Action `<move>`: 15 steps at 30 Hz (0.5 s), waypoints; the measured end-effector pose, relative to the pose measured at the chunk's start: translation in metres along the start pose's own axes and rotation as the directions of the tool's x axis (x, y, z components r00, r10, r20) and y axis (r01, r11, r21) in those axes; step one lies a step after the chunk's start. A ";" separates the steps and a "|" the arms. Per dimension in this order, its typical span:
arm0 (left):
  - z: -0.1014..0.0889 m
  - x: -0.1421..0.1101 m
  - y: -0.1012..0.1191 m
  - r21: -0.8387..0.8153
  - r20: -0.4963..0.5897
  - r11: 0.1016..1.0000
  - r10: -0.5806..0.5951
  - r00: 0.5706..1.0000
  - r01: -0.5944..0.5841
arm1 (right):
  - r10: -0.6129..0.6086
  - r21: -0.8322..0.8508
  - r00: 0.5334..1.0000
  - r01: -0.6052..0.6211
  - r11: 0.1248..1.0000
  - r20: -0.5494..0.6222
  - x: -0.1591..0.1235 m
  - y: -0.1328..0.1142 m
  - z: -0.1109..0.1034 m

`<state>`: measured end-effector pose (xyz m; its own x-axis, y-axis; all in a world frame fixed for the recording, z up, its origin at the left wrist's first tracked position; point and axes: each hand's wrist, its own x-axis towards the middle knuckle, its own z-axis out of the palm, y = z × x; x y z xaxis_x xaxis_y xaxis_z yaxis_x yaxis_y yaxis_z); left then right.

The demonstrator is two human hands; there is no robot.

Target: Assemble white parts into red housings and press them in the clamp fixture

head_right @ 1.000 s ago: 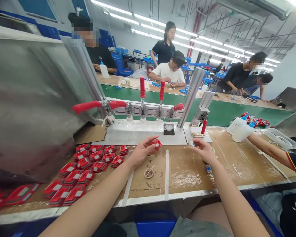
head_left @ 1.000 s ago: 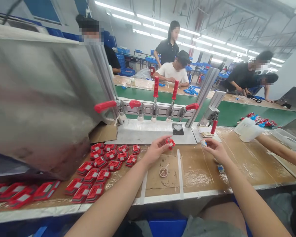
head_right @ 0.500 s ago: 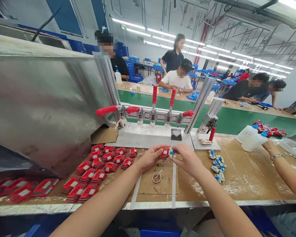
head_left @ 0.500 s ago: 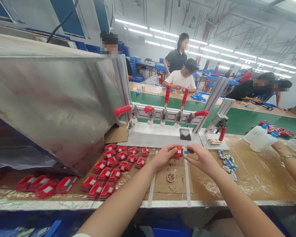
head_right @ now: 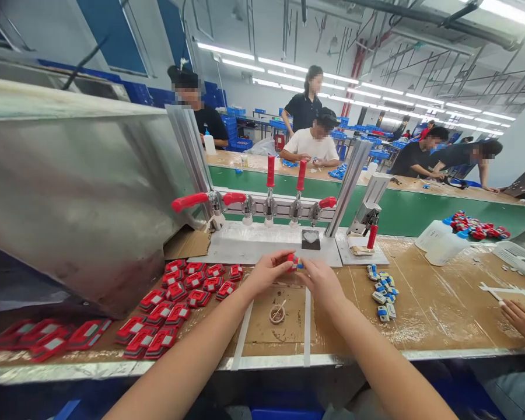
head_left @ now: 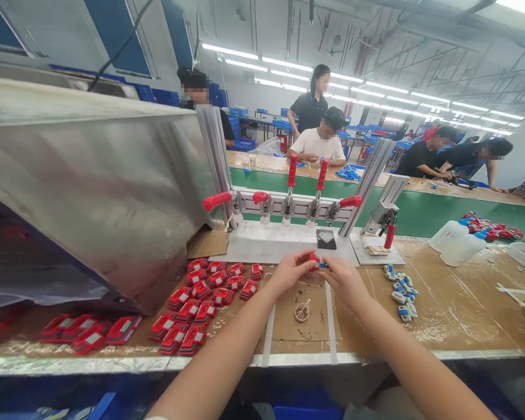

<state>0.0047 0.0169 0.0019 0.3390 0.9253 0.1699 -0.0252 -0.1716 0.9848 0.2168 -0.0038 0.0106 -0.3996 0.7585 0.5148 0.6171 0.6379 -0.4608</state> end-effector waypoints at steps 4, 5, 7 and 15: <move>0.013 0.019 0.021 0.590 0.007 0.790 0.202 0.979 -0.167 | 0.479 0.648 0.878 -0.365 0.669 0.000 0.006 0.010 0.020; 0.018 0.026 0.026 0.683 0.061 0.699 0.237 0.969 -0.214 | 0.550 0.734 0.834 -0.390 0.556 0.026 0.010 0.014 0.022; 0.029 0.038 0.030 0.760 0.167 0.574 0.279 0.946 -0.304 | 0.637 0.829 0.769 -0.385 0.405 0.046 0.018 0.023 0.024; 0.040 0.083 -0.007 0.367 -0.089 0.910 0.240 0.967 -0.193 | 0.758 0.877 0.642 -0.422 0.229 0.111 0.046 0.056 0.022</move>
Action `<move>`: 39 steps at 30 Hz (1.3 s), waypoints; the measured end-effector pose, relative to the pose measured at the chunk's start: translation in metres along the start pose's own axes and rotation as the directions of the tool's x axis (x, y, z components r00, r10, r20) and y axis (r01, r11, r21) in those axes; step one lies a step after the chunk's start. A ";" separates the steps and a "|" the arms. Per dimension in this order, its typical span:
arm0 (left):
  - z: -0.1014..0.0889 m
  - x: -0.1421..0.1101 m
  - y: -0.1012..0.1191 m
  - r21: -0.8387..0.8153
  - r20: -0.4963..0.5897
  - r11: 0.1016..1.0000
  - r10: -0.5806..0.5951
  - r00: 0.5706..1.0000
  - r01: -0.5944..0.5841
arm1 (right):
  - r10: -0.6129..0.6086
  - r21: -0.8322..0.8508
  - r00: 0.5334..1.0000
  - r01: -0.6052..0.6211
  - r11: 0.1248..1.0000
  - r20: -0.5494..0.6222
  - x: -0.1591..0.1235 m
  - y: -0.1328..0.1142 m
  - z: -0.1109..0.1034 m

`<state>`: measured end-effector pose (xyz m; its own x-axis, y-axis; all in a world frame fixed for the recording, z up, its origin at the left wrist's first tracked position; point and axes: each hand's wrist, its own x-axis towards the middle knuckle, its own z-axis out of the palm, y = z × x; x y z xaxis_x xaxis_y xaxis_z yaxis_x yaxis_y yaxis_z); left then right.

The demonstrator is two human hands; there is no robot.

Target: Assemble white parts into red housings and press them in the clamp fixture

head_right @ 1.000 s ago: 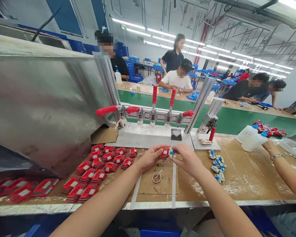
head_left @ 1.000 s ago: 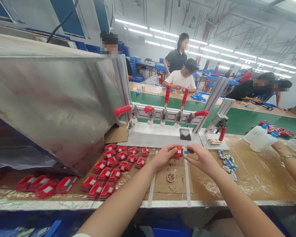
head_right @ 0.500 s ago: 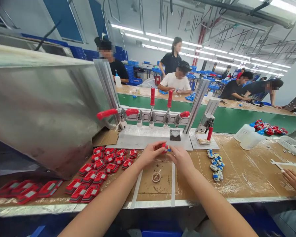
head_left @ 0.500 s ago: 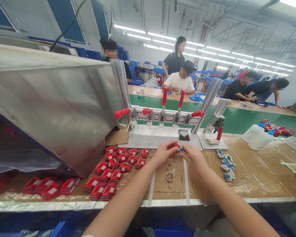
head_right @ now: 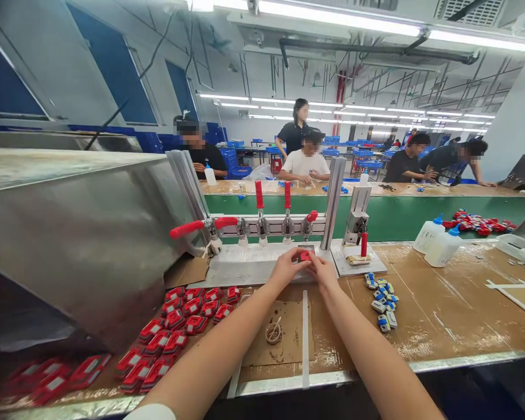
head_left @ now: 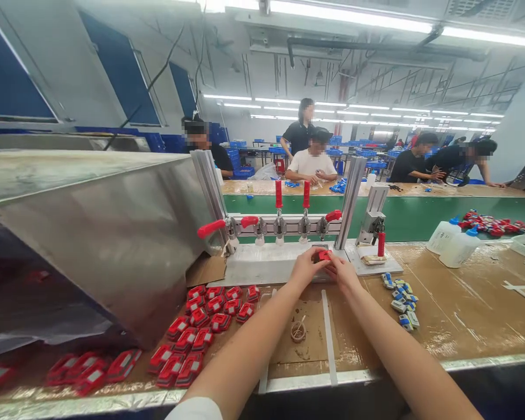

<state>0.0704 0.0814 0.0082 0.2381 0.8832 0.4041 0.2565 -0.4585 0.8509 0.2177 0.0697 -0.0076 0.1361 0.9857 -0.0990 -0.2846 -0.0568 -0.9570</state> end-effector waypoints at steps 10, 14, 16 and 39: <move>0.019 0.040 -0.047 -0.048 -0.089 0.996 -0.081 0.993 0.077 | 0.038 -0.323 0.993 -0.072 0.944 -0.110 0.051 -0.017 0.008; 0.018 0.048 -0.055 0.037 -0.076 0.994 -0.098 0.992 0.101 | -0.049 -0.392 0.993 0.004 0.920 -0.107 0.053 -0.022 0.010; 0.017 0.050 -0.057 0.062 -0.062 0.991 -0.111 0.992 0.115 | -0.153 -0.402 0.984 0.102 0.910 -0.095 0.049 -0.029 0.008; 0.016 0.051 -0.055 0.086 -0.036 0.989 -0.117 0.992 0.120 | -0.317 -0.207 0.894 0.392 0.897 0.318 -0.032 -0.114 0.015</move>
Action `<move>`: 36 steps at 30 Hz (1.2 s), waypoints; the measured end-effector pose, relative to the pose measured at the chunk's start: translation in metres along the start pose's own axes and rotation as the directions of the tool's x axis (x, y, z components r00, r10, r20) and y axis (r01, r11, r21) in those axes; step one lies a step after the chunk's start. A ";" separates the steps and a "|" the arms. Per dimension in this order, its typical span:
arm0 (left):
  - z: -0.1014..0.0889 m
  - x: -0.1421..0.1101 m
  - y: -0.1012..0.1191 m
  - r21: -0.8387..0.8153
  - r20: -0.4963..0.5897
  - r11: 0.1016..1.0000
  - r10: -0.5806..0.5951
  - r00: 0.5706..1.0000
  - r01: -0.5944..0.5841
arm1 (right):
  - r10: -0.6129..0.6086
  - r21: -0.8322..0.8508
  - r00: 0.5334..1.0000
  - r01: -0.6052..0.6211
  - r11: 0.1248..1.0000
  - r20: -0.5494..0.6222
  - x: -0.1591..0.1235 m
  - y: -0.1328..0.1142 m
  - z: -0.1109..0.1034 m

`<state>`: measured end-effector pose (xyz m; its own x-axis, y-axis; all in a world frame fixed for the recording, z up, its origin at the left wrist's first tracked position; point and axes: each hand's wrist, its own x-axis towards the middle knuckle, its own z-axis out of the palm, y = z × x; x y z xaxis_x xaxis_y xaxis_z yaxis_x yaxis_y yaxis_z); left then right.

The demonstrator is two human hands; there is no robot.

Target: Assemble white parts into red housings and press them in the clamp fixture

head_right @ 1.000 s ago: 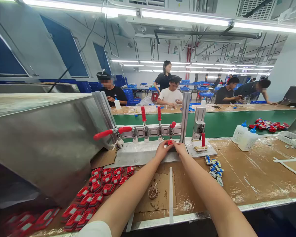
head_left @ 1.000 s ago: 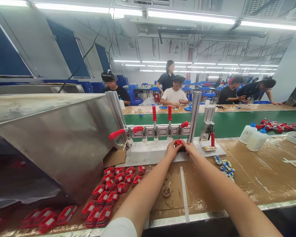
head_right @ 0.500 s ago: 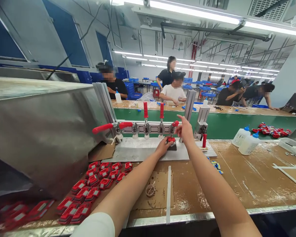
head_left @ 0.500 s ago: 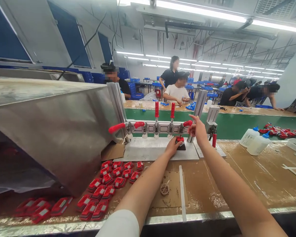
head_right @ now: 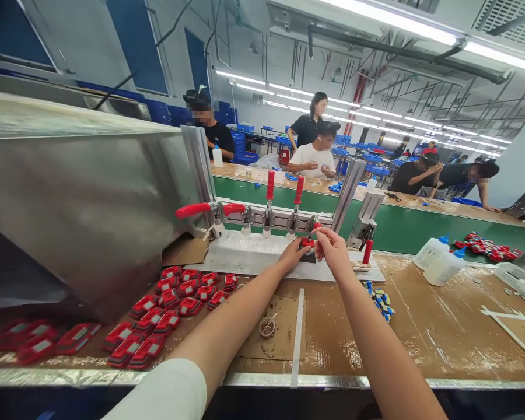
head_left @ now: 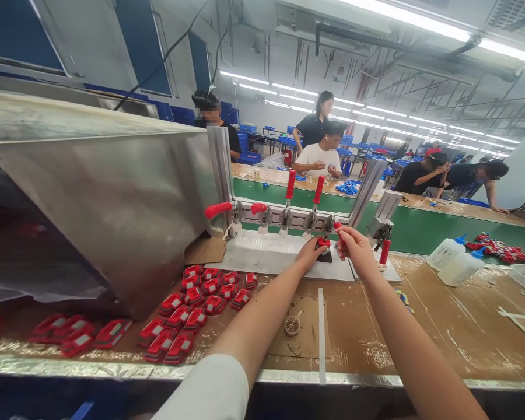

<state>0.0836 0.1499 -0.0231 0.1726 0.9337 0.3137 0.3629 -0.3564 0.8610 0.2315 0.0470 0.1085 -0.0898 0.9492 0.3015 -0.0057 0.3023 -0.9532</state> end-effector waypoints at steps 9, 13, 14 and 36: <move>0.000 0.000 0.000 -0.023 -0.006 1.000 0.009 1.000 -0.009 | -0.040 -0.046 0.999 0.040 0.998 -0.008 -0.017 0.040 0.004; 0.001 0.001 0.000 -0.023 -0.005 1.000 0.014 1.000 -0.014 | -0.048 -0.085 0.998 0.052 0.995 0.042 -0.017 0.054 0.000; 0.001 0.001 0.000 -0.021 -0.005 1.000 0.014 1.000 -0.014 | -0.059 -0.106 0.996 0.065 0.992 0.063 -0.017 0.058 -0.002; -0.160 -0.145 0.036 0.713 -0.130 0.658 -0.213 0.968 0.240 | -0.273 -0.564 0.858 0.496 0.660 0.435 -0.071 0.077 0.023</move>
<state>-0.0750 0.0075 0.0266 -0.0292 0.9845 0.1728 0.9336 -0.0349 0.3567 0.2141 0.0010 0.0131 -0.5089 0.6941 0.5092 0.5135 0.7195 -0.4676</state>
